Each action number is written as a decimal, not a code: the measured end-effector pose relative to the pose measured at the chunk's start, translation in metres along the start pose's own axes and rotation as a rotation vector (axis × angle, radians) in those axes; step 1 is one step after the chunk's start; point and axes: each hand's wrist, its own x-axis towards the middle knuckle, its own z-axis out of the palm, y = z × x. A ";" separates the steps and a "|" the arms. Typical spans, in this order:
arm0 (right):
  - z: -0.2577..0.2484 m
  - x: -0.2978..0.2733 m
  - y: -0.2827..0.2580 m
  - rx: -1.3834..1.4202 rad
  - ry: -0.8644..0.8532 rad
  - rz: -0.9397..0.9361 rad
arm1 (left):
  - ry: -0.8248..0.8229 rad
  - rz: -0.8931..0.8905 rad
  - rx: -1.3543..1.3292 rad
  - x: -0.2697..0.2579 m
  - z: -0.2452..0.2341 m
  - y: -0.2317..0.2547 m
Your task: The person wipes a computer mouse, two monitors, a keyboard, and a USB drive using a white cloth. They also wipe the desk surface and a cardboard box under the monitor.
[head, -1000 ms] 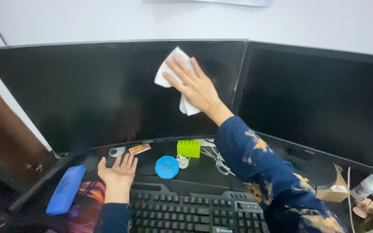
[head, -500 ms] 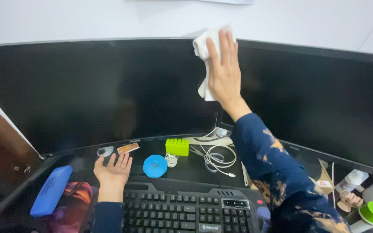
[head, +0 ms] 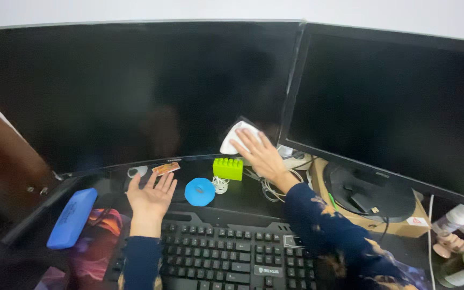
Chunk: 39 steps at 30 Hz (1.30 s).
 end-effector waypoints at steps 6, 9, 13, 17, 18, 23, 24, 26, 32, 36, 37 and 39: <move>-0.034 0.039 0.030 0.020 0.347 0.263 | -0.006 -0.005 -0.008 0.000 0.002 -0.003; -0.062 0.076 0.051 0.023 0.497 0.396 | -0.010 -0.014 -0.021 -0.002 0.002 -0.002; -0.088 0.117 0.063 -0.028 0.520 0.427 | -0.028 0.017 -0.001 -0.003 0.001 0.000; -0.080 0.131 0.037 -0.007 0.471 0.155 | -0.014 0.023 -0.009 -0.003 0.003 0.000; -0.073 0.126 0.026 -0.010 0.406 0.107 | -0.012 0.023 -0.015 -0.004 0.003 -0.001; -0.033 0.078 -0.029 -0.081 -0.013 -0.180 | -0.001 0.004 -0.006 -0.002 0.003 -0.001; -0.027 0.067 -0.034 -0.095 -0.096 -0.210 | 0.003 0.005 -0.003 -0.002 0.002 0.000; -0.021 0.046 -0.034 0.032 -0.099 -0.155 | 0.017 -0.004 -0.024 -0.001 0.000 0.001; -0.034 0.061 0.006 0.024 0.279 0.198 | 0.009 -0.026 -0.064 0.004 -0.002 0.003; -0.062 0.119 0.030 0.048 0.516 0.405 | 0.061 -0.053 -0.076 0.008 -0.007 0.003; -0.069 0.135 0.031 0.043 0.530 0.389 | 0.064 -0.054 -0.089 0.010 -0.008 0.003; -0.078 0.161 0.026 0.033 0.557 0.355 | 0.069 -0.056 -0.116 0.015 -0.011 0.002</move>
